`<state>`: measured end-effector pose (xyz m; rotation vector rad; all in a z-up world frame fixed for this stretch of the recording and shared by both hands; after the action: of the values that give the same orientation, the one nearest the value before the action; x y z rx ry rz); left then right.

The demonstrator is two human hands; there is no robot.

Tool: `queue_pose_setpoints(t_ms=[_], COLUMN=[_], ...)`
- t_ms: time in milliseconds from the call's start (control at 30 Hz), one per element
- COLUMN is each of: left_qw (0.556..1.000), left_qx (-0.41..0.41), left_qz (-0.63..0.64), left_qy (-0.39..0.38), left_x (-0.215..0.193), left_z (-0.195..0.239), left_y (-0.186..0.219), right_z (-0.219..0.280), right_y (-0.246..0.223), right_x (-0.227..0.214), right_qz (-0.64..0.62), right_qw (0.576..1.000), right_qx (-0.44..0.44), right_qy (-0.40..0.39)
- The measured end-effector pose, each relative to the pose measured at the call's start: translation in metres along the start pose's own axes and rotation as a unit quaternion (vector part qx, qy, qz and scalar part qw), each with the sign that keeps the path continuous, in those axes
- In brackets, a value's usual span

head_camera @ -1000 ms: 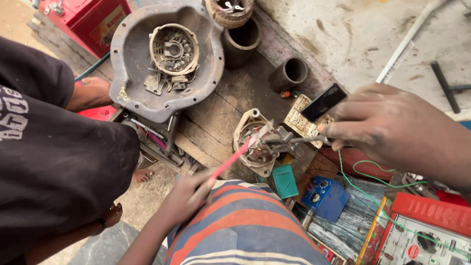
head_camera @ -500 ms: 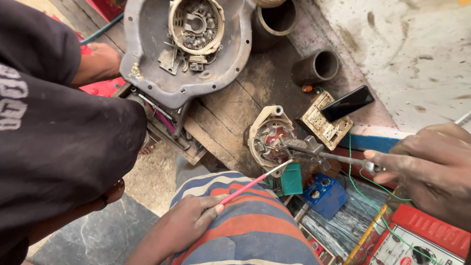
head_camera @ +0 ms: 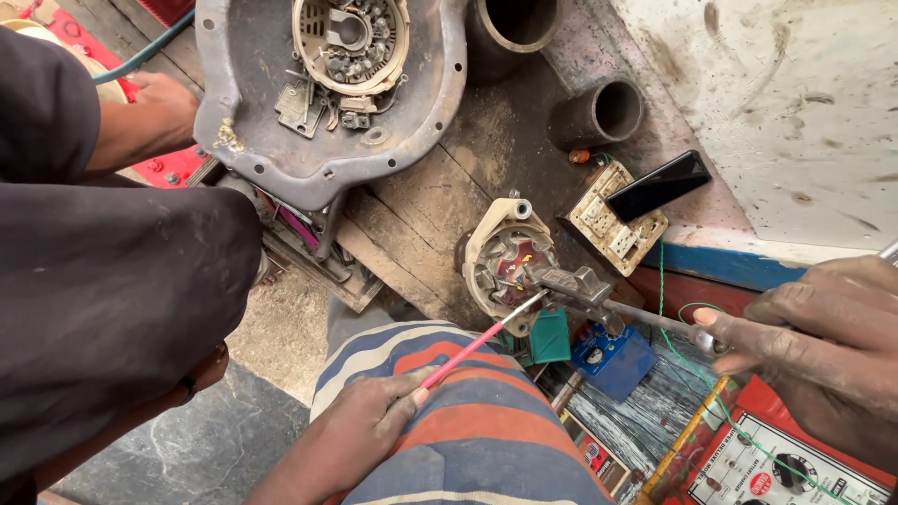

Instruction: The person works on a small engine starter assembly clamped to a bracket on a workbench, using a combination wrench and a socket wrench to loosen and tighten bolts while holding the component steady. A second person occasionally assists by holding the part, and the person repositions the assembly and changes tools as they work on different fasteners.

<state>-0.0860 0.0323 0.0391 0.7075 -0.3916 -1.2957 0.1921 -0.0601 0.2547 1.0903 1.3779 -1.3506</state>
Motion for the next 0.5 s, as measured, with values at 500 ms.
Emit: queue_pose_setpoints(t_ms=[500], left_qw=[0.988], left_qx=[0.039], left_qz=[-0.138], left_qy=[0.056], left_x=[0.012], left_z=[0.001], left_y=[-0.004], right_z=[-0.001], right_y=[0.001], right_x=[0.003], right_qz=[-0.014], right_qw=[1.0], right_qx=[0.004], right_qy=[0.005])
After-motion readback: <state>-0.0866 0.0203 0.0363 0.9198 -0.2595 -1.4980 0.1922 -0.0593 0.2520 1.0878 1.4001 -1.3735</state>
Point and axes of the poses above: each hand's wrist, its own z-axis away from the middle knuckle, its own x-axis out of the palm, y = z × x, the point moved 8 cm from there along -z, towards the middle knuckle, and after that the axes turned 15 degrees about y, right-handed, at the moved point
